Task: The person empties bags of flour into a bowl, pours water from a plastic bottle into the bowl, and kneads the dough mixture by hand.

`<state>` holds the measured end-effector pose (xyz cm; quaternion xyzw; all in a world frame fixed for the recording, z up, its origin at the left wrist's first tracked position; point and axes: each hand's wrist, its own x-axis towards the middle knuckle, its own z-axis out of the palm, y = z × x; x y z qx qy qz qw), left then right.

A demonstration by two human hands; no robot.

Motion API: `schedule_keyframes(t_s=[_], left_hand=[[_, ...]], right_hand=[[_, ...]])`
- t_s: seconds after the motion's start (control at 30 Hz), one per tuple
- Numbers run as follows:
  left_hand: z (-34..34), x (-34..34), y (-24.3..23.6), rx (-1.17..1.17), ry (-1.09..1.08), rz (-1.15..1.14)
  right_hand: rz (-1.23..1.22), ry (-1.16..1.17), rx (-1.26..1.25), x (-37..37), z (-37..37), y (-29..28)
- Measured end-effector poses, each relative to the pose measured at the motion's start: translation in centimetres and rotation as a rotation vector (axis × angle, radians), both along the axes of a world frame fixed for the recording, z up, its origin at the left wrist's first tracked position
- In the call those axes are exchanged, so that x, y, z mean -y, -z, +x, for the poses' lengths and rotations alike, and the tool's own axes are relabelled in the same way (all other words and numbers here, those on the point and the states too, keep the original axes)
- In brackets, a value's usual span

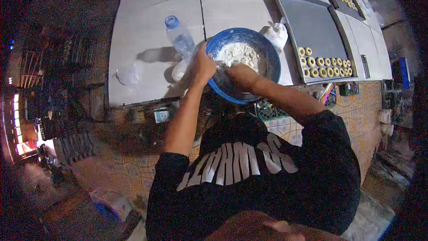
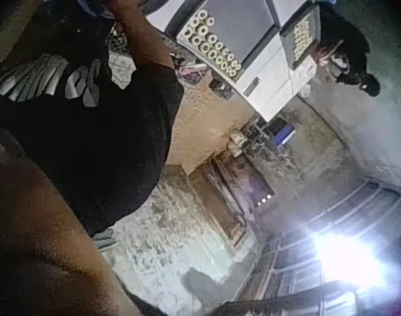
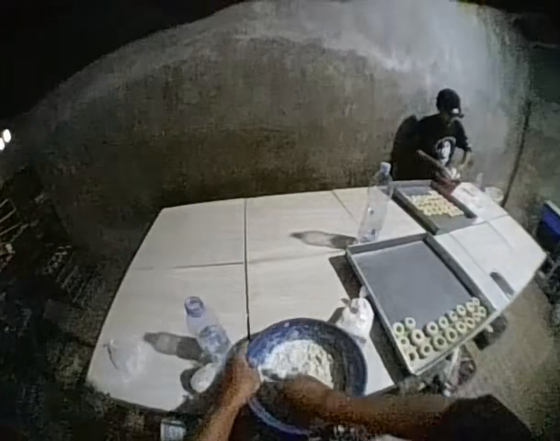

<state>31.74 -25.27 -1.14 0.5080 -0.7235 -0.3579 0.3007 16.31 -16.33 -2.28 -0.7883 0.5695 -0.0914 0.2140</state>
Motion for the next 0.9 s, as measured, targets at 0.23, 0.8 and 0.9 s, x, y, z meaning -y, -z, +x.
schedule_keyframes(t_s=[0.23,0.8,0.9], left_hand=[[1.0,1.1,1.7,0.014,0.060,-0.036],[-0.1,-0.6,-2.9,0.115,0.050,0.104],[0.8,0.1,-1.3,0.122,0.086,0.037]], right_hand=[[0.077,0.066,-0.089,1.4,-5.8,-2.0],[-0.066,0.285,0.106,-0.4,0.6,0.8],[0.080,0.200,0.018,-1.2,-1.6,-2.3]])
